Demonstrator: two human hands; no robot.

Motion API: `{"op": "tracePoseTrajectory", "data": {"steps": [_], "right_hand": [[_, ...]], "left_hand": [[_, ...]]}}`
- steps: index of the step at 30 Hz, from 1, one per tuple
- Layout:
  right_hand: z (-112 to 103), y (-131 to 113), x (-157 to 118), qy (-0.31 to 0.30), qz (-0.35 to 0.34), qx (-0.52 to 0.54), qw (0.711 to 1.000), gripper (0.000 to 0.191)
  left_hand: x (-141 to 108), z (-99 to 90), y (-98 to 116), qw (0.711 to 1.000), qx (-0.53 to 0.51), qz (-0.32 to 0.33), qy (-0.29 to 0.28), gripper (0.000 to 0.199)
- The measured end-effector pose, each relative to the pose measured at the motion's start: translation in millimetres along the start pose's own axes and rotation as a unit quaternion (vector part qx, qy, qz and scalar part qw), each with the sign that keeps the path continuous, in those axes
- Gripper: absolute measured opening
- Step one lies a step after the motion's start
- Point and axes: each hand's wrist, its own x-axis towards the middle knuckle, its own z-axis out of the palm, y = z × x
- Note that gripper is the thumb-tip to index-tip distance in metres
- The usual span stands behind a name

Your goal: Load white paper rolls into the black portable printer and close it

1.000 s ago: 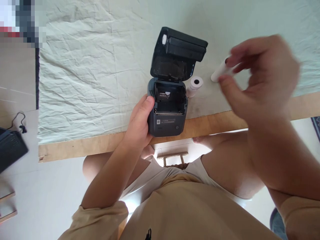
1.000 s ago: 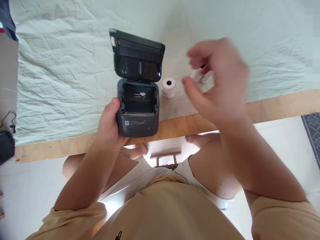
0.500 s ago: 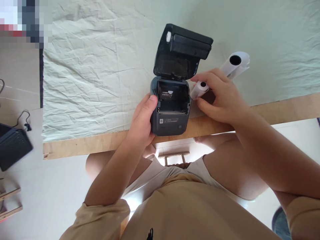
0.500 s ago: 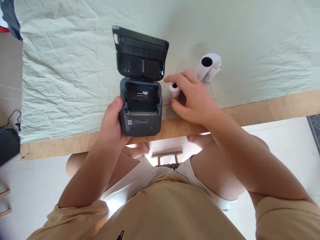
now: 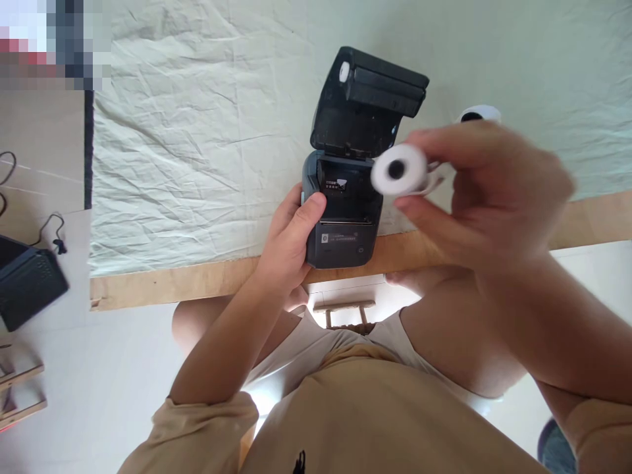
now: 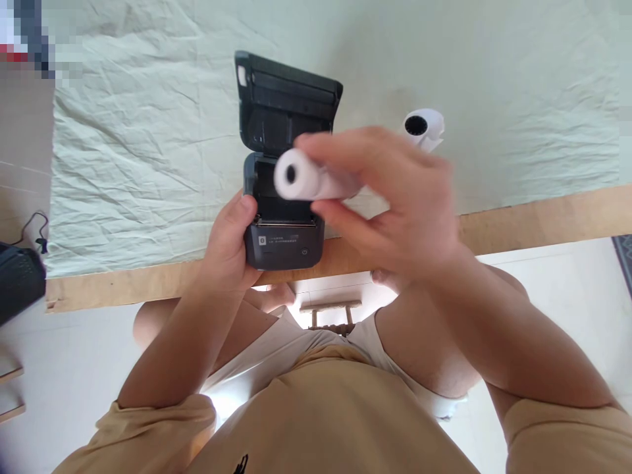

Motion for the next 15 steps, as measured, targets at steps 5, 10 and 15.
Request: {"op": "tracePoseTrajectory", "data": {"steps": [5,10,15], "right_hand": [[22,-14,15,-0.027,0.013,-0.049,0.998,0.021],[33,-4,17,-0.036,-0.027,-0.036,0.998,0.02],[30,-5,10,0.07,-0.108,-0.058,0.99,0.024]], "left_hand": [[0,0.5,1,1.0,0.006,0.009,0.003,0.041],[-1,1.3,2,1.0,-0.005,-0.003,0.005,0.044],[-1,1.7,1,1.0,-0.008,-0.001,0.011,0.041]]}}
